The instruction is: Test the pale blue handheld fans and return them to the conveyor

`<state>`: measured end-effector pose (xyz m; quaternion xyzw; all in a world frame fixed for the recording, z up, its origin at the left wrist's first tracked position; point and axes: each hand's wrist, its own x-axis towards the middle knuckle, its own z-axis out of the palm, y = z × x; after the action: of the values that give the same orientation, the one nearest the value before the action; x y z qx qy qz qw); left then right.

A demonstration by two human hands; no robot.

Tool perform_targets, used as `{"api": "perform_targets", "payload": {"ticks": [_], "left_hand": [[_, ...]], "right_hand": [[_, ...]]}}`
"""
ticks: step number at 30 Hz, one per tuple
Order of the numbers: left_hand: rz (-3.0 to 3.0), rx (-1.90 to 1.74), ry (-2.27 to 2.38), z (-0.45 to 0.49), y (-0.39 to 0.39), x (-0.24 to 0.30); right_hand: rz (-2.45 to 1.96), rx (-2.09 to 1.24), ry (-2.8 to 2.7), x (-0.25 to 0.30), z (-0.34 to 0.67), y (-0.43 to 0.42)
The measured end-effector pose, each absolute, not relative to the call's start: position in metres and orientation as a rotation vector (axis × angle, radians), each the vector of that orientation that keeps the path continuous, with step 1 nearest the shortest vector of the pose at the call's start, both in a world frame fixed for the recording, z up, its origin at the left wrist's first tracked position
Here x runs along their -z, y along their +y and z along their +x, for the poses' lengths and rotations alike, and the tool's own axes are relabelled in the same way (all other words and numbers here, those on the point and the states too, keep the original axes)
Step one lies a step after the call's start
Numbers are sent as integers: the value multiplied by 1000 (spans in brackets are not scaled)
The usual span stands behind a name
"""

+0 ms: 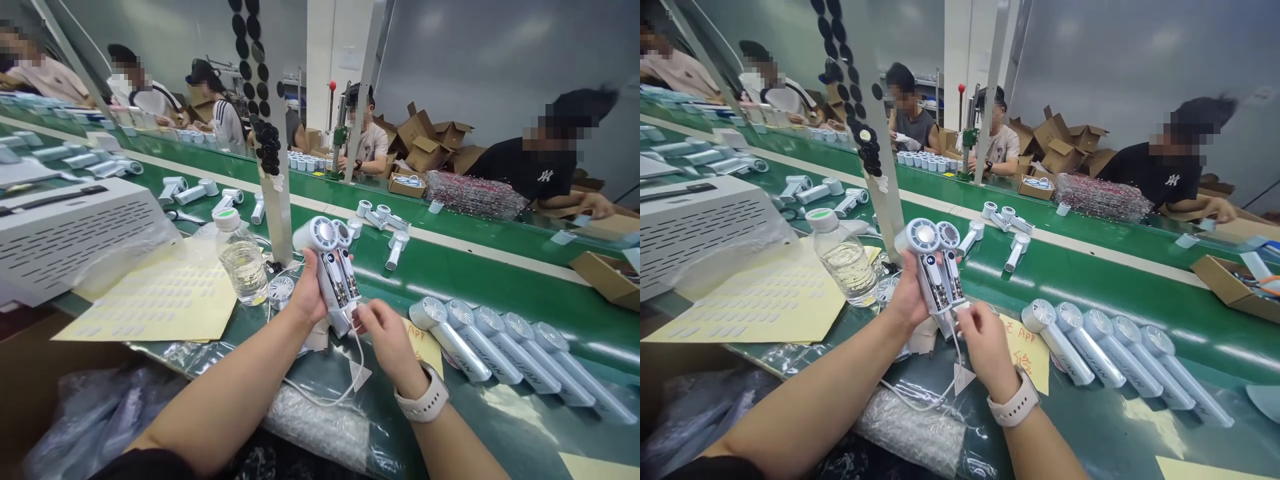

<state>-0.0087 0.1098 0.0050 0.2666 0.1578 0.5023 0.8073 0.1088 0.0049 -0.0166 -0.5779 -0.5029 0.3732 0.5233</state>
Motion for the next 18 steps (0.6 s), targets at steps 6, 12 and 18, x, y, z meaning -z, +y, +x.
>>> {"api": "perform_targets", "payload": {"ticks": [6,12,18], "left_hand": [[634,-1086,268,-9,113,-9],[623,-1053,272,-5,109,-7],[652,-1092,238,-5,106,-8]], "right_hand": [[-1079,-1247,-1037,17,91,4],[-1126,-1250,-1115,15,97,5],[-1102,-1125,-1186,16,95,5]]}}
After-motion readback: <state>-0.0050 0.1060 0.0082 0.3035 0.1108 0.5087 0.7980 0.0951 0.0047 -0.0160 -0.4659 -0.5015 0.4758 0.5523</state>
